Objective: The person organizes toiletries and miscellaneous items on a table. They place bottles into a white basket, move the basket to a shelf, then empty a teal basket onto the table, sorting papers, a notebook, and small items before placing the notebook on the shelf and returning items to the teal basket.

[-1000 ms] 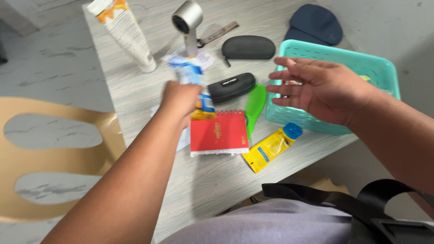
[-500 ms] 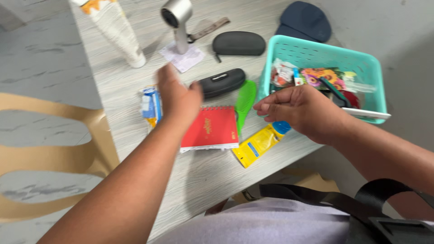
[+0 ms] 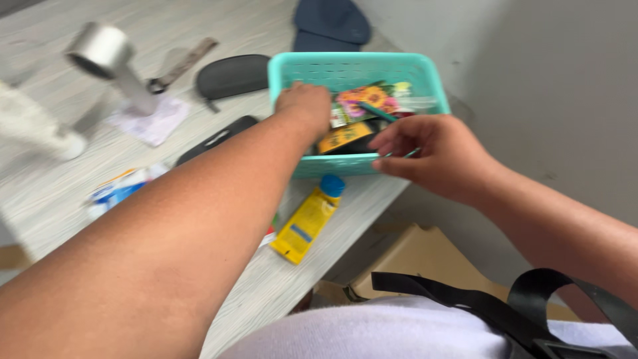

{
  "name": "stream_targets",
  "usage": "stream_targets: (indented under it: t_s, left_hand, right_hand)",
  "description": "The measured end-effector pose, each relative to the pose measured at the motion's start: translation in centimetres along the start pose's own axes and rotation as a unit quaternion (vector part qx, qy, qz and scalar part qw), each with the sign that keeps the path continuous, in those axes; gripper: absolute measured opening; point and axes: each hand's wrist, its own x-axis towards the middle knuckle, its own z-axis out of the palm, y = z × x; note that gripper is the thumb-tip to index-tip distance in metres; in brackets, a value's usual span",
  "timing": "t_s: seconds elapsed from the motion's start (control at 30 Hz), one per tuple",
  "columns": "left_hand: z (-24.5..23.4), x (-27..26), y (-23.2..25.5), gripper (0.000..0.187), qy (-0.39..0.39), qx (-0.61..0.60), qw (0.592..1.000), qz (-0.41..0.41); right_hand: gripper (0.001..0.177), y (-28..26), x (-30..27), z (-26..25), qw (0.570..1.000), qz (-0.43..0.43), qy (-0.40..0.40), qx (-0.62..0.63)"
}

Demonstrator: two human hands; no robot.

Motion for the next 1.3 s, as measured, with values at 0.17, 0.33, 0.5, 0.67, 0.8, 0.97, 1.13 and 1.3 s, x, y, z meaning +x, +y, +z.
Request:
stream_targets:
  t_s: [0.17, 0.33, 0.5, 0.67, 0.8, 0.97, 1.13, 1.3]
  left_hand:
    - [1.7, 0.6, 1.2, 0.06, -0.093, 0.137, 0.986, -0.028]
    - [0.5, 0.7, 1.8, 0.069, -0.054, 0.152, 0.986, -0.043]
    - [-3.4, 1.7, 1.0, 0.037, -0.101, 0.026, 0.994, -0.014]
    - [-7.0, 0.5, -0.5, 0.032, -0.038, -0.077, 0.994, -0.064]
    - [-9.0, -3.0, -4.5, 0.028, -0.015, -0.25, 0.955, -0.158]
    - [-7.3, -9.6, -10.6, 0.029, 0.046, -0.503, 0.839, -0.201]
    - [-2.2, -14.4, -12.5, 0.035, 0.137, -0.436, 0.833, -0.311]
    - [1.7, -17.0, -12.5, 0.039, 0.168, -0.314, 0.868, -0.347]
  right_hand:
    - [0.028, 0.0, -0.8, -1.1, 0.998, 0.045, -0.035, -0.012]
    - [0.029, 0.7, -0.4, -1.7, 0.998, 0.049, -0.039, 0.018]
    - [0.026, 1.6, 1.1, -2.9, 0.997, 0.078, 0.024, -0.009]
    - [0.036, 1.1, 3.5, -2.9, 0.98, 0.054, 0.046, -0.187]
    - [0.052, 0.5, 6.0, -1.3, 0.955, -0.041, -0.001, -0.294]
    - [0.075, 0.1, 8.4, 0.7, 0.875, -0.124, -0.053, -0.464]
    - [0.081, -0.7, 11.0, 2.2, 0.837, -0.001, -0.166, -0.521]
    - [0.08, -0.7, 11.9, 3.7, 0.791, -0.001, -0.218, -0.571]
